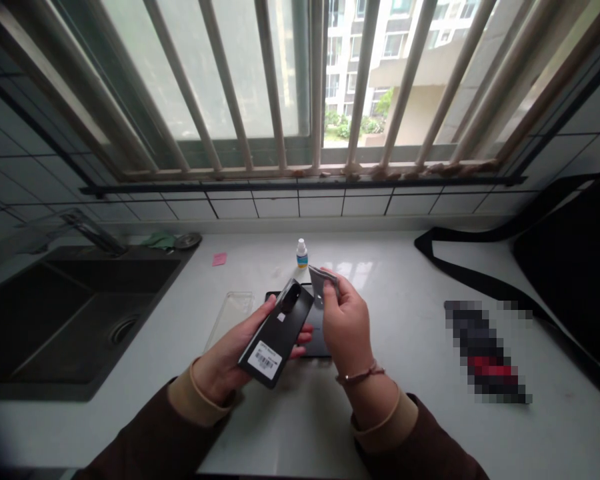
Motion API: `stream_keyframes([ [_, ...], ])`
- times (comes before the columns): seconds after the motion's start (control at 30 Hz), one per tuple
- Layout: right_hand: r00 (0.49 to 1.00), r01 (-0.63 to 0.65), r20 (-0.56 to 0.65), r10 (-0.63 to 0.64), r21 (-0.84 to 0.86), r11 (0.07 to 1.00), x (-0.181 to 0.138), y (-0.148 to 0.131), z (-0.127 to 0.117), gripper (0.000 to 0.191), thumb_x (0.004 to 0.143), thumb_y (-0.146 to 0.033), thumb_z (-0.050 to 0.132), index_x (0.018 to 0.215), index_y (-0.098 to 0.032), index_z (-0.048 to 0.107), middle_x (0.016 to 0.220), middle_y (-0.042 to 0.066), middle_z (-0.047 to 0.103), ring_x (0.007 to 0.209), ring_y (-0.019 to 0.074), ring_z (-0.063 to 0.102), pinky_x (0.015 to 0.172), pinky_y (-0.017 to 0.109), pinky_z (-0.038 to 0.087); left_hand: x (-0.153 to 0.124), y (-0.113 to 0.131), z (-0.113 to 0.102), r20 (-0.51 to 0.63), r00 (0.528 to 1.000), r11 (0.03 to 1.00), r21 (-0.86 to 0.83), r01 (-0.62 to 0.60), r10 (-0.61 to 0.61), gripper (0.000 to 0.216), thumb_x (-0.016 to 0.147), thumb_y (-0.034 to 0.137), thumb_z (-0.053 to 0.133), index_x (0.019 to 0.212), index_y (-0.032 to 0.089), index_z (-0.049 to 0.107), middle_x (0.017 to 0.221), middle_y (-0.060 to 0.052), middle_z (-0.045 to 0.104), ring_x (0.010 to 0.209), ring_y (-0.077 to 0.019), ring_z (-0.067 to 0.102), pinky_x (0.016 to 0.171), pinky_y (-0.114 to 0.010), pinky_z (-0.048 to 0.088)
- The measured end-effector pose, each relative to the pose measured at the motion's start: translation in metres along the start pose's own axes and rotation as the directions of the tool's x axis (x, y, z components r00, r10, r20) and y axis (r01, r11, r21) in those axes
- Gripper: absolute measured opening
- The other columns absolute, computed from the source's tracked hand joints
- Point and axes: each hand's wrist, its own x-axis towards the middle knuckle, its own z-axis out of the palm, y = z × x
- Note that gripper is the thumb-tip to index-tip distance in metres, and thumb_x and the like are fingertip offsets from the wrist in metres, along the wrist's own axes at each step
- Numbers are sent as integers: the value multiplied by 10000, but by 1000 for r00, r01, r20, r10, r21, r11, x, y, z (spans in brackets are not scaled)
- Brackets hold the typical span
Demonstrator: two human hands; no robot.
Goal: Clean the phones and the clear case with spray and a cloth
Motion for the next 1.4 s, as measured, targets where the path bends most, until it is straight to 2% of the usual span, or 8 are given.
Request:
stream_keyframes([
  [0.17,914,383,248,-321,-271,883,-12,4,5,393,1083,-279,511,1434,-309,685,1455,53,706,1378,280,658,1192,505,533,2,-8,-3,81,997,999,38,-8,5,533,1057,537,554,1230,64,730,984,-219,808,737,-250,801,683,-334,665],
  [0.33,827,544,352,-438,-305,782,-15,7,11,467,1098,-170,427,1520,-250,611,1540,94,629,1453,254,583,1265,510,457,4,-9,-7,68,996,998,29,-56,54,510,1051,533,572,1240,87,735,888,-155,799,673,-228,771,661,-337,656],
  [0.53,747,634,457,-483,-269,725,-14,0,8,471,1087,-115,414,1494,-217,628,1553,107,619,1504,254,525,1277,526,443,5,-10,-5,145,982,992,-54,-112,119,520,1060,526,570,1389,144,696,1113,-161,802,826,-245,787,752,-355,648],
  [0.77,642,714,559,-525,-185,675,-24,-6,12,498,1068,-69,431,1509,-222,602,1535,88,640,1499,231,534,1303,523,401,10,-9,3,88,967,930,-310,-200,237,437,1079,442,575,1288,92,734,1194,-157,792,1165,-251,749,1128,-348,526],
  [0.97,566,759,600,-566,-110,642,-26,-12,11,407,1062,-75,466,1402,-205,648,1483,84,685,1461,216,578,1322,530,341,6,-1,5,9,976,913,-355,-200,218,501,1076,512,538,1071,66,766,1004,-177,808,1057,-275,783,1080,-385,567],
  [1.2,476,736,632,-612,95,670,-37,-25,9,413,1037,-41,488,1366,-244,634,1371,40,763,1361,187,670,1373,550,159,5,4,-5,-90,980,921,-336,-197,177,542,1022,547,624,1217,57,747,1023,-193,812,887,-271,799,958,-403,627],
  [1.3,554,602,608,-569,180,778,-42,-28,7,436,1046,-49,477,1392,-260,640,1321,22,786,1310,182,706,1372,526,203,4,5,-4,-114,965,915,-310,-259,235,594,1027,571,599,1296,57,724,1113,-208,805,954,-287,800,949,-395,631],
  [1.4,769,433,452,-451,151,889,-40,-25,4,375,1089,-149,480,1369,-285,689,1317,22,786,1328,208,695,1324,493,349,0,6,0,-101,939,896,-282,-344,329,571,1053,552,557,1294,62,726,1096,-189,813,902,-269,803,914,-383,645],
])
